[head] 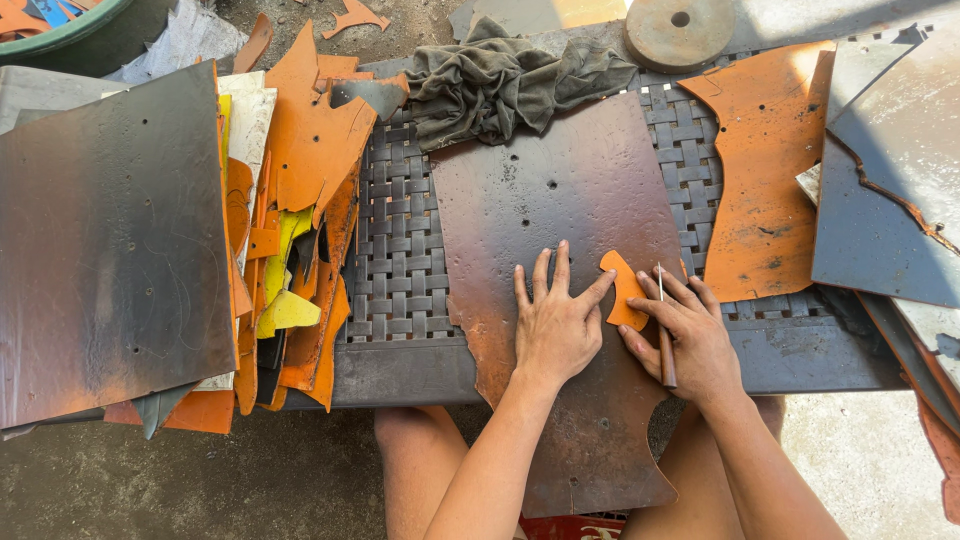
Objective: The person uses a knife to cut small orange leather pieces on a dark work surface. They repeatedly position the pieces, cut along the edges, and remove the cutouts, continuing this process throughout the clip.
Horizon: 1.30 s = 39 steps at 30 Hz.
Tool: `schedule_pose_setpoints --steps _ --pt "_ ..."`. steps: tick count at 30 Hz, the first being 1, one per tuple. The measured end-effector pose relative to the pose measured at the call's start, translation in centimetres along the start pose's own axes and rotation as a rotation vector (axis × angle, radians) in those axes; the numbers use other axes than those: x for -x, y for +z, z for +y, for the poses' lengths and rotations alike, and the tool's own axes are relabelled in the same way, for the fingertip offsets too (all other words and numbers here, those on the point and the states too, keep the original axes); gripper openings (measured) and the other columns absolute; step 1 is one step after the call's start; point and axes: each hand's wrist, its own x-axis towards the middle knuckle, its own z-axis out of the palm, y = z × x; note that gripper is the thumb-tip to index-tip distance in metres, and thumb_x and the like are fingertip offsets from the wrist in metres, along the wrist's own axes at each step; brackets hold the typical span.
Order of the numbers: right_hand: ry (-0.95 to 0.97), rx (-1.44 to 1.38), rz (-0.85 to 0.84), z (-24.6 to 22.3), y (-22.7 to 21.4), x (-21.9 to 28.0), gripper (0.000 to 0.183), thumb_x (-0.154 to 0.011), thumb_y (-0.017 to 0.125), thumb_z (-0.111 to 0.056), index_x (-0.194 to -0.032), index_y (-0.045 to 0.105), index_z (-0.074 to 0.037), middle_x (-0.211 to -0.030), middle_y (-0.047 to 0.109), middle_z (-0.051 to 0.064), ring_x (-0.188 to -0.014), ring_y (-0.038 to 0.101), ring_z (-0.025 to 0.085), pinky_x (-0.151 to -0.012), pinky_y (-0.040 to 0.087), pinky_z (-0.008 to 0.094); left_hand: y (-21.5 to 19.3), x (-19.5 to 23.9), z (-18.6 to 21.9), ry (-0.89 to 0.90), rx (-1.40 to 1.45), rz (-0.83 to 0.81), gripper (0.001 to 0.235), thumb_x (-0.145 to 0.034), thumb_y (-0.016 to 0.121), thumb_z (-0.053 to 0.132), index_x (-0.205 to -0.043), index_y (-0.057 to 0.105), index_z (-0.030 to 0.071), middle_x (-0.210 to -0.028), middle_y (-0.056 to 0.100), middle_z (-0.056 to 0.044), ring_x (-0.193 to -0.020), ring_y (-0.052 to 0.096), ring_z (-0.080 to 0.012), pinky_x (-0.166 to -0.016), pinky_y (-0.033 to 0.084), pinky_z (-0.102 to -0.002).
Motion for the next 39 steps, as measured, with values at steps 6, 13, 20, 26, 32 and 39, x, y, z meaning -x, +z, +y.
schedule_pose_setpoints --steps 6,13,20,26,32,39 --pt "0.004 0.002 -0.005 -0.08 -0.15 -0.12 0.04 -0.078 0.081 -0.033 -0.113 0.075 -0.016 -0.138 0.066 0.006 -0.139 0.053 0.026 -0.122 0.032 0.047 -0.07 -0.09 0.06 -0.01 0.003 -0.008 0.053 -0.09 0.058 0.016 -0.138 0.062 0.04 -0.165 0.029 -0.021 -0.152 0.023 -0.0422 -0.122 0.007 -0.065" --pt "-0.006 0.003 -0.009 0.02 -0.18 -0.11 0.041 -0.078 0.081 -0.035 -0.113 0.075 -0.016 -0.139 0.066 0.006 -0.139 0.053 0.025 -0.122 0.031 0.048 0.03 -0.07 0.04 -0.009 0.003 -0.003 0.053 -0.09 0.058 0.017 -0.137 0.063 0.04 -0.164 0.03 -0.021 -0.152 0.024 -0.0426 -0.122 0.007 -0.066" --pt "-0.016 0.023 -0.012 0.05 -0.08 -0.08 0.041 -0.079 0.08 -0.035 -0.114 0.074 -0.016 -0.14 0.065 0.007 -0.14 0.053 0.026 -0.122 0.032 0.048 0.08 -0.05 -0.02 -0.008 -0.001 -0.004 0.052 -0.09 0.059 0.018 -0.138 0.063 0.04 -0.164 0.031 -0.02 -0.152 0.024 -0.0422 -0.122 0.007 -0.066" --pt "-0.028 0.023 -0.001 0.07 -0.1 -0.17 0.041 -0.078 0.08 -0.035 -0.114 0.074 -0.016 -0.139 0.066 0.007 -0.139 0.053 0.027 -0.121 0.033 0.048 -0.03 -0.08 0.05 -0.006 0.013 0.004 0.052 -0.091 0.059 0.018 -0.138 0.063 0.039 -0.164 0.032 -0.02 -0.152 0.025 -0.042 -0.123 0.008 -0.065" --pt "-0.027 0.029 0.007 0.14 0.03 -0.05 0.041 -0.078 0.081 -0.035 -0.113 0.074 -0.015 -0.138 0.066 0.008 -0.138 0.054 0.028 -0.12 0.033 0.048 -0.06 -0.04 0.0 -0.002 0.009 0.005 0.052 -0.09 0.059 0.018 -0.138 0.063 0.039 -0.164 0.031 -0.02 -0.152 0.025 -0.0423 -0.122 0.008 -0.066" --pt "-0.018 0.036 0.0 -0.12 -0.01 -0.13 0.04 -0.079 0.08 -0.036 -0.113 0.075 -0.015 -0.138 0.066 0.007 -0.138 0.054 0.027 -0.121 0.033 0.048 0.03 -0.03 -0.07 0.0 0.005 -0.009 0.052 -0.091 0.058 0.018 -0.138 0.063 0.039 -0.163 0.031 -0.021 -0.152 0.025 -0.0424 -0.122 0.009 -0.067"
